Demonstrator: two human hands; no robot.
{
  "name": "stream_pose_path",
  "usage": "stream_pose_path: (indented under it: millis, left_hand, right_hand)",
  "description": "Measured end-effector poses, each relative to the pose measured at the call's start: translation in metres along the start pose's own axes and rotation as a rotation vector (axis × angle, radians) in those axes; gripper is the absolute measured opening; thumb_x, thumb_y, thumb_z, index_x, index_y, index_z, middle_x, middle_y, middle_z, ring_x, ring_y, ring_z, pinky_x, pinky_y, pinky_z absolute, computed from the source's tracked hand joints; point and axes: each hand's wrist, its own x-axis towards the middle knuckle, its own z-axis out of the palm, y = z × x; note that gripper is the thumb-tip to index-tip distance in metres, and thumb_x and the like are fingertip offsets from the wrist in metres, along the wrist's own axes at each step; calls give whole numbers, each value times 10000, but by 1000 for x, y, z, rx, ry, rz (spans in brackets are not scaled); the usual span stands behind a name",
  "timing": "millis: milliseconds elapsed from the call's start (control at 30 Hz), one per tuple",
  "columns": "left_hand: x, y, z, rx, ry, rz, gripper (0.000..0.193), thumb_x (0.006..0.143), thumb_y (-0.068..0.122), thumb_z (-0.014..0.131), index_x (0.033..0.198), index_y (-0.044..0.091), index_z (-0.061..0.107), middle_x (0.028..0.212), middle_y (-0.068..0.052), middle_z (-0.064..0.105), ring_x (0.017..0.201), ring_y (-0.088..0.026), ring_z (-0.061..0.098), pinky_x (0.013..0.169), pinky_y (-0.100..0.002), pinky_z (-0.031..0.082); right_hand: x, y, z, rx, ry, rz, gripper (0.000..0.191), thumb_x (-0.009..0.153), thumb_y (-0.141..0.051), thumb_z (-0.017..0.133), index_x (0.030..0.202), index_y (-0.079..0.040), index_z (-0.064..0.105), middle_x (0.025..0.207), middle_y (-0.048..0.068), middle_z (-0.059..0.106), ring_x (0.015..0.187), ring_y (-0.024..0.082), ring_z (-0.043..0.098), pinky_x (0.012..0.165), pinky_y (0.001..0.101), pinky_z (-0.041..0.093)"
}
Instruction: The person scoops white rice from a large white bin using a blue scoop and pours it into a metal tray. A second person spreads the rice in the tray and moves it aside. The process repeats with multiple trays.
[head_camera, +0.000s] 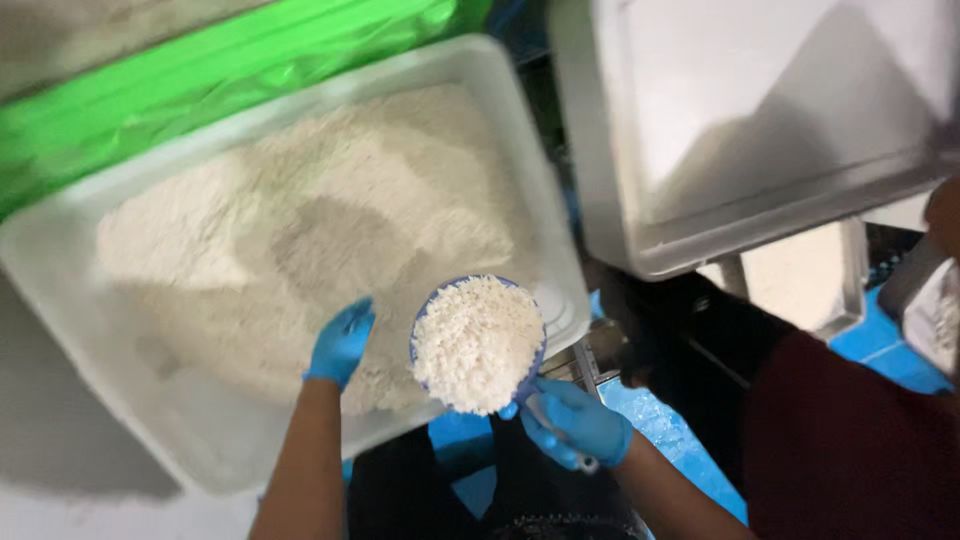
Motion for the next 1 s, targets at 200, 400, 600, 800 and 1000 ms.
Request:
stream_pose_path:
  millis: [200,400,600,800,1000]
  left_hand:
    - [-54,-11,54,-3,-14,-458,465,1003,395,630,1080,-25,814,892,-77,713,785,-166,581,704,-355,495]
    - [-59,-59,91,-161,-35,-736,425,956,388,623,1273,127,733,1007,-73,802,838,-173,721,681,-377,528]
    - [-20,-29,114,-156,25,-667,455,997,365,611,1345,90,710,1155,-130,776,1017,-202,687,863,-356,497]
    - [7,22,137,-31,84,-552,483,1010,332,605,1398,50,658,1379,-124,692,1277,-202,615,1094,-334,432]
    - [15,12,163,77,16,-584,497,1028,335,563,1455,85,611,1499,-95,592,1372,-211,538,1152,-353,395]
  right_hand:
    - [-84,-81,-6,136,48,-271,640,1037,-525,590,1246,79,552,714,45,546,440,82,454,386,212,362]
    - [-106,-179,-63,-114,626,-527,481,884,-232,605,1296,14,564,727,14,616,475,81,509,429,222,395]
    - [-55,-247,-182,-1019,1168,-597,272,989,-214,630,1159,-6,589,782,172,628,648,320,601,574,399,474]
    - [-44,-276,-269,-1398,1518,-501,321,979,-177,566,1256,-23,513,921,335,687,811,557,645,712,634,504]
    - [-56,-321,-302,-1411,1687,-426,415,986,-168,532,1365,-37,428,976,354,680,840,578,641,745,653,501]
